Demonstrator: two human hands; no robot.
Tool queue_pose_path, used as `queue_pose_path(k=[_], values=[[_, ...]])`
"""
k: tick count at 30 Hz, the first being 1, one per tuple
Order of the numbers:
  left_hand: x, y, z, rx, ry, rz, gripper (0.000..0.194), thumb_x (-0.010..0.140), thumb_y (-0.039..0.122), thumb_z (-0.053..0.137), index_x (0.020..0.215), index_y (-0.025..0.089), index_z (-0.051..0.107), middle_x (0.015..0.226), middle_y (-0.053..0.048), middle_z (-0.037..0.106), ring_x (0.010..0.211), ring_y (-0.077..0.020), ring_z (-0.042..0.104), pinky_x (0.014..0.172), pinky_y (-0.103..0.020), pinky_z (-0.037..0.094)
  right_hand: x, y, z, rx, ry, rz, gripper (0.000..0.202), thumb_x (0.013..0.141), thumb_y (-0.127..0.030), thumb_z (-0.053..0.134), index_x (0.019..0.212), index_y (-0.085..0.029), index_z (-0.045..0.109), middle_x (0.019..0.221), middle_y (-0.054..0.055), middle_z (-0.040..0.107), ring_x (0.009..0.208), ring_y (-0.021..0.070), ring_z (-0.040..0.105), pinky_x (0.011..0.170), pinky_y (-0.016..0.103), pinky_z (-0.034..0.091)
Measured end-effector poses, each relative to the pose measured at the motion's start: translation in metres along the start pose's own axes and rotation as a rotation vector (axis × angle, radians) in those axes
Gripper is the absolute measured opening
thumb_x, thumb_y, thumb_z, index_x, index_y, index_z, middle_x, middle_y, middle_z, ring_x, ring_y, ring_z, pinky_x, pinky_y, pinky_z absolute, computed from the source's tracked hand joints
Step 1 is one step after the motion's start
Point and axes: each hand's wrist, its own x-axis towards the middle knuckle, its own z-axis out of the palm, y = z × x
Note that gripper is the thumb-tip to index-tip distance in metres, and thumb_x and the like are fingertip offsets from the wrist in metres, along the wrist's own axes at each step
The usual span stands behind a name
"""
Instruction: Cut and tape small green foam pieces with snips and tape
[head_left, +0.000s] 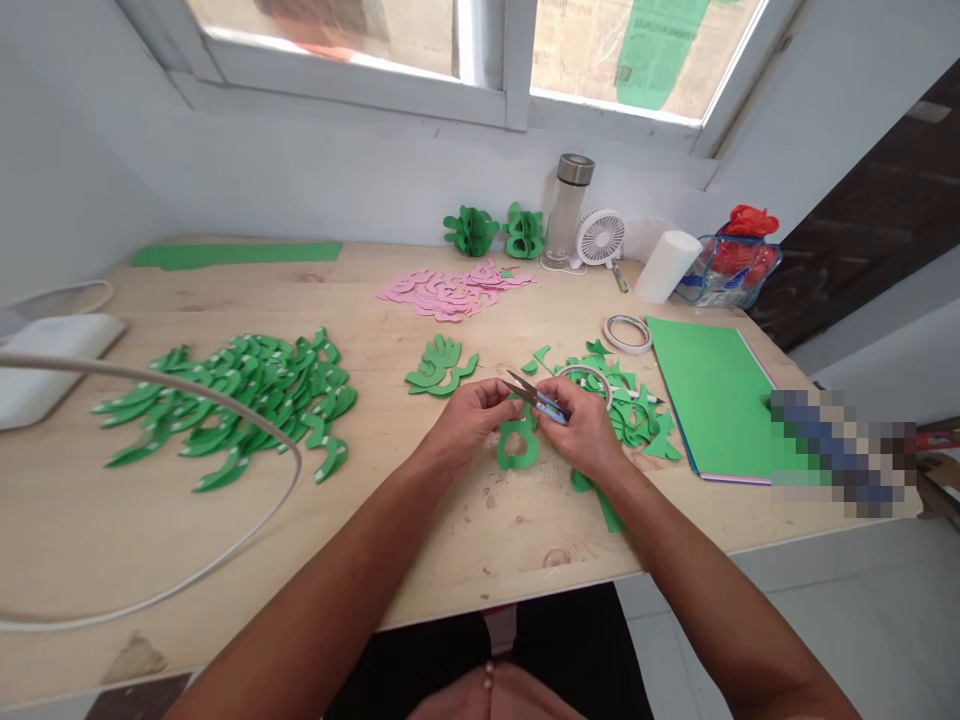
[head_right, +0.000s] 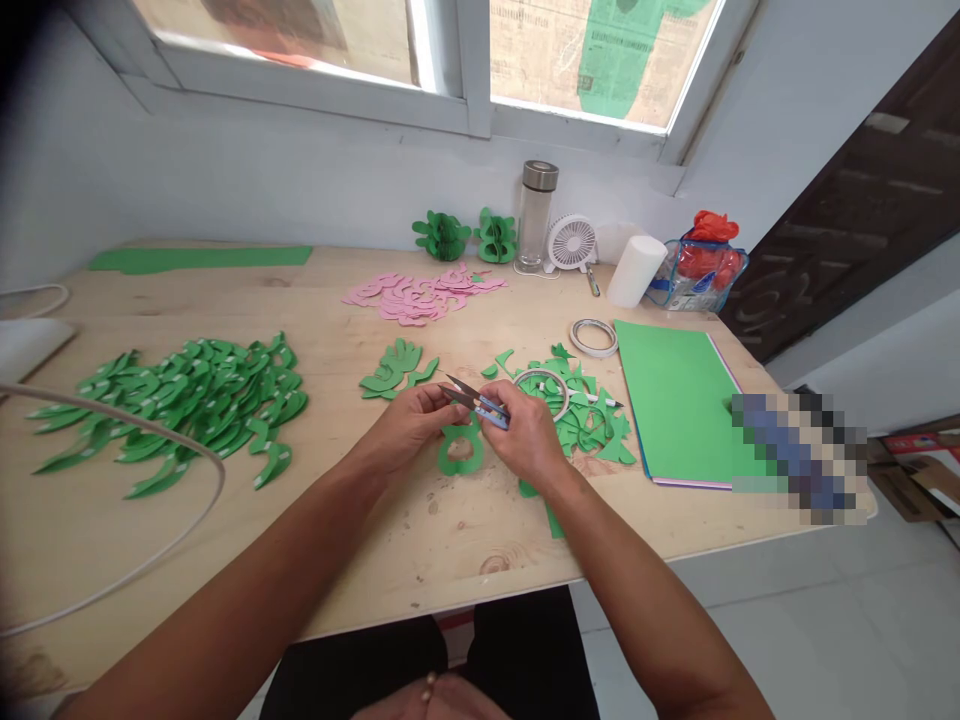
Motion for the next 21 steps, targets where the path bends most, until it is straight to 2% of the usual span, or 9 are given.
queue_pose_path(k=[4,7,11,14,17,21], values=[[-0.0011,0.0021,0.0002,-0.031,0.016,-0.002,0.019,0.059,0.027,0.074,0.071,0.014,0.065,0.072,-0.002,0.067,0.067,-0.0116,0.06,0.067,-0.024,0.047,-0.0004,-0.0004,-0.0002,-0.013,-0.004,-0.016,0.015,0.075,-0.02,0.056,0.09,-0.02,0.061,0.074,0.001,0.063,0.064,0.0146,0.056,0.059,0.024,0.04],[-0.0025,0.0042,0.0002,-0.058,0.071,0.0,0.019,0.06,0.026,0.074,0.068,0.015,0.062,0.067,0.0,0.063,0.062,-0.0103,0.057,0.059,-0.022,0.045,-0.0007,-0.003,-0.0013,0.003,0.01,-0.001,0.012,0.076,-0.024,0.057,0.088,-0.02,0.06,0.073,0.0,0.063,0.062,0.0143,0.055,0.059,0.025,0.04],[-0.0036,0.006,0.0009,-0.094,0.116,0.001,0.023,0.059,0.029,0.075,0.068,0.015,0.058,0.063,0.0,0.06,0.058,-0.011,0.055,0.051,-0.022,0.042,-0.0001,-0.0046,-0.003,0.06,0.035,0.052,0.012,0.078,-0.031,0.059,0.084,-0.02,0.059,0.067,-0.002,0.06,0.058,0.0136,0.053,0.056,0.025,0.039],[-0.003,0.0052,0.0015,-0.081,0.157,0.03,0.025,0.058,0.028,0.074,0.071,0.016,0.057,0.063,0.0,0.059,0.057,-0.0113,0.055,0.05,-0.022,0.042,0.001,-0.0031,-0.0031,0.165,0.002,0.124,0.015,0.078,-0.035,0.059,0.084,-0.02,0.058,0.063,-0.003,0.058,0.055,0.0128,0.052,0.053,0.024,0.038],[-0.0033,0.0049,0.0017,-0.014,0.206,0.087,0.026,0.062,0.026,0.07,0.083,0.016,0.058,0.06,0.003,0.056,0.053,-0.0091,0.051,0.048,-0.02,0.039,0.0022,-0.0026,-0.0024,0.301,-0.045,0.196,0.016,0.078,-0.035,0.059,0.083,-0.019,0.058,0.064,-0.002,0.061,0.056,0.0122,0.053,0.052,0.023,0.038],[-0.0072,0.0088,0.003,0.12,0.229,0.196,0.044,0.071,0.025,0.062,0.113,0.02,0.051,0.052,0.009,0.042,0.042,-0.0058,0.036,0.04,-0.017,0.028,0.0032,-0.0066,-0.003,0.387,-0.115,0.285,0.021,0.079,-0.039,0.058,0.081,-0.018,0.058,0.062,-0.001,0.061,0.048,0.009,0.046,0.043,0.02,0.031]])
